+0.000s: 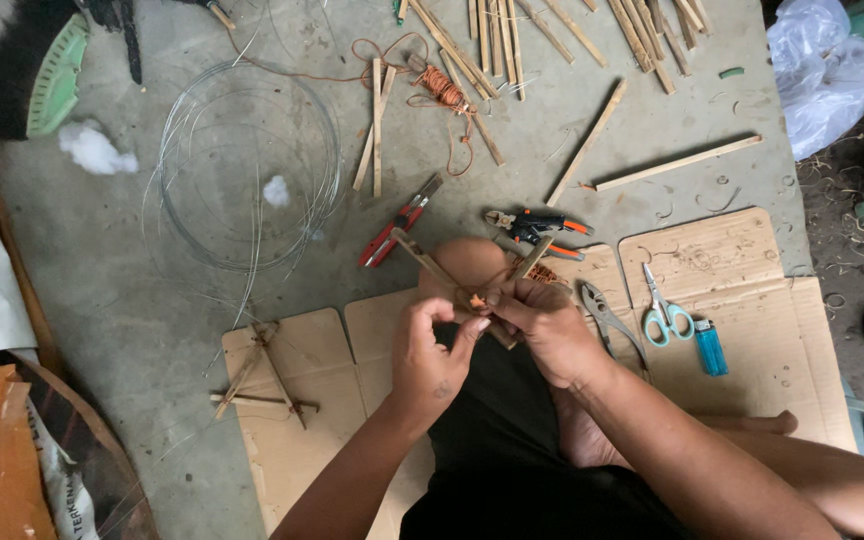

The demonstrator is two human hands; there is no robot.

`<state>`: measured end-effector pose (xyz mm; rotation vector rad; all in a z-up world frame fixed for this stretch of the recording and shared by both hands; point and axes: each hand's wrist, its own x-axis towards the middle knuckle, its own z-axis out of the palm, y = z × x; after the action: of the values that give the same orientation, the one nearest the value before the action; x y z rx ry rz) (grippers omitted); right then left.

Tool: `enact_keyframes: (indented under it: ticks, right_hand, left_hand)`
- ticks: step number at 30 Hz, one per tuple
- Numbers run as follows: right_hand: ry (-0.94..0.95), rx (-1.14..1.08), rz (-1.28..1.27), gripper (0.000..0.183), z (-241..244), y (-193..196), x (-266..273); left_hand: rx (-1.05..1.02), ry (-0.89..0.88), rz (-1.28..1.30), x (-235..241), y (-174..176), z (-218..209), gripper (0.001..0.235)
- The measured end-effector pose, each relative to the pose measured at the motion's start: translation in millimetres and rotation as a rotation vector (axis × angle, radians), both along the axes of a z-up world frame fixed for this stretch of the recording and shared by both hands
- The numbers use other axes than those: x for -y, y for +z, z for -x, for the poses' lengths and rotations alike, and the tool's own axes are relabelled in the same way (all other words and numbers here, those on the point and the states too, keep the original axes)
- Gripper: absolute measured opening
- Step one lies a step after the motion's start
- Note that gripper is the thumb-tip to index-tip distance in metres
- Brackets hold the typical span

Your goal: The person assembles a small wooden frame by tying thin sticks together with orange string. They use scissors to cut the string and a lighter to burn the ends, securing the joints of the structure.

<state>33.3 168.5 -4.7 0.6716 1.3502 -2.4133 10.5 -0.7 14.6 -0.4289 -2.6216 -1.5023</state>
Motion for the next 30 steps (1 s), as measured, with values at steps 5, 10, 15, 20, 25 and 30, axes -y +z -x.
enact_keyframes:
  ticks: [5, 10, 15, 20, 25, 30]
  right_hand:
    - [-0.012, -0.012, -0.006, 0.017, 6, 7, 6]
    - [-0.037, -0.038, -0.095, 0.015, 8, 9, 9]
    - [-0.056, -0.066, -0.079, 0.016, 2, 6, 6]
    - [0.033, -0.107, -0.290, 0.015, -2, 4, -4]
    - [0.111, -0.052, -0.432, 0.016, -3, 10, -23]
    - [0.264, -0.381, -1.025, 0.013, -9, 23, -33]
  left_hand:
    - [0.014, -0.092, 0.060, 0, 3, 7, 0.025]
    - [0.411, -0.046, -0.205, -12, -5, 18, 0.023]
    - [0.478, -0.043, -0.308, -12, -19, 13, 0.016]
    - [0.463, -0.037, -0.362, -4, -26, 8, 0.015]
    - [0.316, -0.050, -0.189, 5, -19, 6, 0.015]
    - [0.228, -0.106, -0.042, 9, -13, 5, 0.015]
